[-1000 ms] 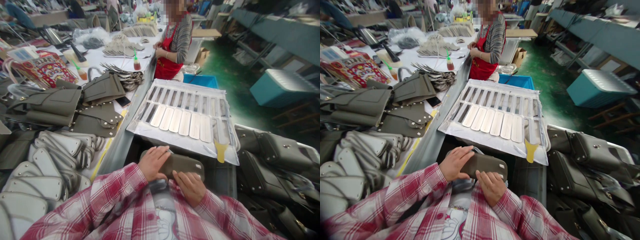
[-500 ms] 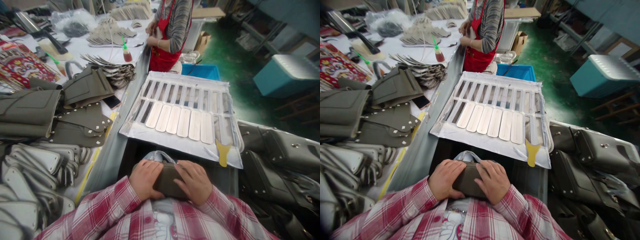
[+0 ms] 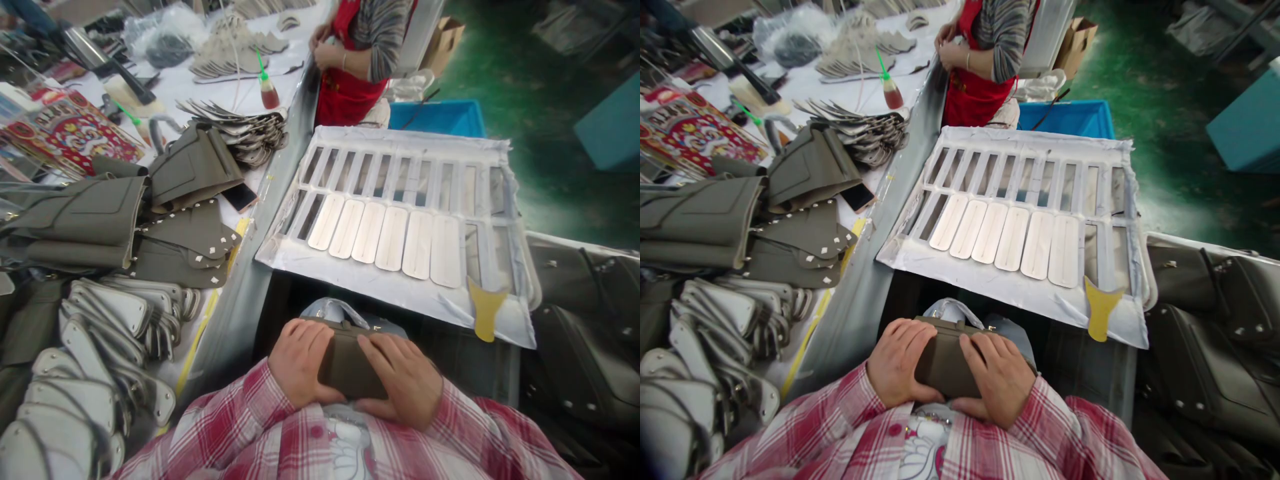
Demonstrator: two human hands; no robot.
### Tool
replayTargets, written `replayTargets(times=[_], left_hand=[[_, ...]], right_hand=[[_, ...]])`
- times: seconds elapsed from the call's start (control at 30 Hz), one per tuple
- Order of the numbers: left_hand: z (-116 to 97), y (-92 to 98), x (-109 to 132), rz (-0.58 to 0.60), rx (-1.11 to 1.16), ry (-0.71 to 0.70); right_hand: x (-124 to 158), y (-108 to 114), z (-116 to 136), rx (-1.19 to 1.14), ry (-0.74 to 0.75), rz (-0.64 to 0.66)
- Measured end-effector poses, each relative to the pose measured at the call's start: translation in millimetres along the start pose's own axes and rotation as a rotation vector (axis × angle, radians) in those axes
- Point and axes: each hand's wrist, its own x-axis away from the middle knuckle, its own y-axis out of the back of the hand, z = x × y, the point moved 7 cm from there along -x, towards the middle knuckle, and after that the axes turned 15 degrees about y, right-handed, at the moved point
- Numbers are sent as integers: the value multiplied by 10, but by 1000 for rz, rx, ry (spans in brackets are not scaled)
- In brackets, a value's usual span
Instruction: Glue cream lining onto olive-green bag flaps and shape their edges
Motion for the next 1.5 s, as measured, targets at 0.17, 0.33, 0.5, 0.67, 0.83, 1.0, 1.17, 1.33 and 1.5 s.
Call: replayTargets(times=[0.17, 0.33, 0.5, 0.67, 0.83, 1.0, 1.17, 1.33, 1.5], left_hand=[[-41, 17, 17, -60, 2, -42], [156, 96, 127, -47, 55, -44], [743, 183, 329, 93, 268, 405], [809, 337, 503, 1, 420, 645], [801, 272, 522, 55, 587, 782], [875, 215, 423, 165, 555, 808], [729, 319, 283, 223, 273, 652], [390, 371, 230, 91, 267, 476], [382, 325, 220, 199, 340, 485]], right_hand=[[13, -12, 26, -11, -44, -65], [49, -40, 26, 15, -43, -69], [35, -22, 29, 59, -3, -41], [-49, 5, 91, 168, 110, -44], [-68, 14, 132, 225, 106, -57], [-103, -14, 205, 244, 80, -22], [-229, -57, 321, 231, 74, -14], [-341, -82, 388, 216, 81, -22], [-334, -104, 370, 189, 66, -11]])
